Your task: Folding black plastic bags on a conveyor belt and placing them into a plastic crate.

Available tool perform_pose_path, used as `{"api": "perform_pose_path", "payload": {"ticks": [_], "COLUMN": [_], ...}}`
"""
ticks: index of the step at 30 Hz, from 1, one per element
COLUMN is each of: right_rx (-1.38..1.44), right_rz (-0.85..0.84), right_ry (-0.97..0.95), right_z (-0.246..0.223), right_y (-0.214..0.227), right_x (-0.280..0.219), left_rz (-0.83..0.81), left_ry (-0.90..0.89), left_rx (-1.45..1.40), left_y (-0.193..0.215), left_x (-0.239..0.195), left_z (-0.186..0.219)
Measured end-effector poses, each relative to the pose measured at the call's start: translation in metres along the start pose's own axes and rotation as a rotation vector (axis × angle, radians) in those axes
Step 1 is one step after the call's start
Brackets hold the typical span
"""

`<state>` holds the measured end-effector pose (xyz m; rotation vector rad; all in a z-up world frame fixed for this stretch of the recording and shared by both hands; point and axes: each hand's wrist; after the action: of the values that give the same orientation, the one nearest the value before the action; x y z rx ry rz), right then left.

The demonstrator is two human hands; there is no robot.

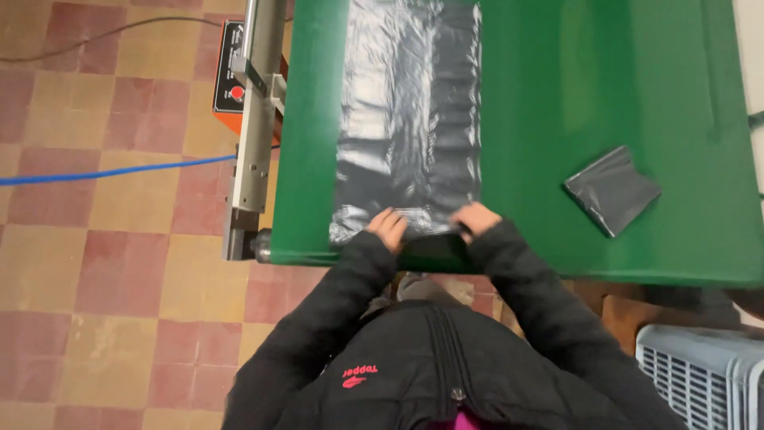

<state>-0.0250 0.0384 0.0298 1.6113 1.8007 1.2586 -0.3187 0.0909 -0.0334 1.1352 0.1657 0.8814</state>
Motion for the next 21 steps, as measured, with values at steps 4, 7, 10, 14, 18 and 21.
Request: {"api": "perform_pose_path", "payload": {"ticks": [4,7,10,14,18,21], "right_rx": [0.382,0.543,0.467,0.317,0.181,-0.049], "right_rz": [-0.310,-0.319,-0.027,0.094,0.138,0.236], "right_ry": [-0.161,-0.297,-0.335,-0.436,-0.453,-0.178], "right_z": [0.064,0.094,0.128,0.193,0.272,0.314], "right_y": [0.016,0.047,0.079,0.102,0.063,0.031], "right_x": [-0.052,-0.042,0.024,0.146,0.215,0.238], "left_rz": [-0.258,-0.363,-0.143,0.121,0.193,0.144], "left_ry": [0.164,0.269,0.265,0.462,0.591,0.791], "left_rx": [-0.107,-0.406,-0.558,-0.831,-0.135,-0.030], "left_y": [0.039,0.116,0.144,0.076,0.015,-0.010], "left_x": [-0.032,0.024,0.123,0.248,0.308,0.328], "left_z": [-0.039,-0.034,-0.057,-0.139,-0.188,-0.201]}}
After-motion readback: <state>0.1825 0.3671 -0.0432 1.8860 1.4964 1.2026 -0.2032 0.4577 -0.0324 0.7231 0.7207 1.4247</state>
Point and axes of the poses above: each hand's wrist, its own x-axis towards the middle knuckle, its own y-axis out of the back of the hand, z = x × y, and after that the axes turned 5 degrees about z, right-handed
